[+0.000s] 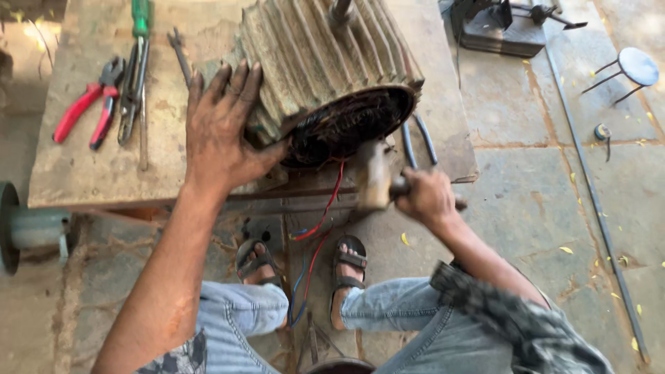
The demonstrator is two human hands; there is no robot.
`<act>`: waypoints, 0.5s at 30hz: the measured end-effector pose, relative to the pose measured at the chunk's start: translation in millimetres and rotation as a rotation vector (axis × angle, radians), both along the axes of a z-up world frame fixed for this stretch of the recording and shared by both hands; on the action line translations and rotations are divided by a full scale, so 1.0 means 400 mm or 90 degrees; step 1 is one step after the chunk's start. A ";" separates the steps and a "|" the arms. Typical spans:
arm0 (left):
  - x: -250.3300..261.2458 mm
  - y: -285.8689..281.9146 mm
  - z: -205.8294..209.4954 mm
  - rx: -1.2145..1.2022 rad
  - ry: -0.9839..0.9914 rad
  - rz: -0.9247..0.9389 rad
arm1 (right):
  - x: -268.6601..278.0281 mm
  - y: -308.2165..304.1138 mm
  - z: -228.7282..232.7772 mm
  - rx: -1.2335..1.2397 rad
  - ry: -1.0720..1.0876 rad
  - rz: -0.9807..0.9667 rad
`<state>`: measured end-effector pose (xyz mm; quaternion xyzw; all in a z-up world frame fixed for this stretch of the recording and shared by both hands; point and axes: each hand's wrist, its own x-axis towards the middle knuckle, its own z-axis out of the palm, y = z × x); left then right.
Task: The person sits on the floor and works on a disassembled electric motor placed on a wooden workbench. They use pliers to pull and adjust wires inside the motor casing and a hammer to tap the motor housing.
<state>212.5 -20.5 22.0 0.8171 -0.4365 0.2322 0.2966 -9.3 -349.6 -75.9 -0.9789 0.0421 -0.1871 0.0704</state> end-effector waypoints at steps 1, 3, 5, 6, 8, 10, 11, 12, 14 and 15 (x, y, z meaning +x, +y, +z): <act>0.004 -0.003 0.005 -0.008 0.000 -0.004 | -0.031 0.020 -0.007 0.013 0.029 0.020; 0.008 -0.004 0.010 0.000 0.018 -0.005 | -0.025 0.007 -0.014 -0.010 0.017 0.092; 0.012 -0.004 0.008 0.006 0.025 -0.010 | 0.013 -0.024 -0.015 -0.089 -0.075 0.180; 0.012 -0.006 0.006 0.006 0.025 -0.013 | 0.022 -0.036 -0.003 -0.064 -0.061 0.096; 0.004 -0.004 -0.001 0.000 0.037 -0.018 | 0.041 -0.053 0.039 -0.017 -0.032 -0.064; 0.010 -0.010 -0.002 -0.015 0.048 -0.027 | 0.003 0.008 0.046 -0.081 0.025 -0.038; 0.022 -0.017 0.003 -0.010 0.039 -0.024 | -0.002 0.021 0.053 -0.116 0.047 -0.026; 0.017 -0.012 0.001 0.002 0.041 -0.017 | -0.002 0.023 0.058 -0.105 -0.008 0.062; 0.013 -0.008 0.002 0.011 0.040 -0.013 | 0.010 0.016 0.068 -0.085 -0.127 0.236; 0.013 -0.006 0.005 0.006 0.037 -0.015 | 0.032 -0.001 0.081 -0.095 -0.142 0.166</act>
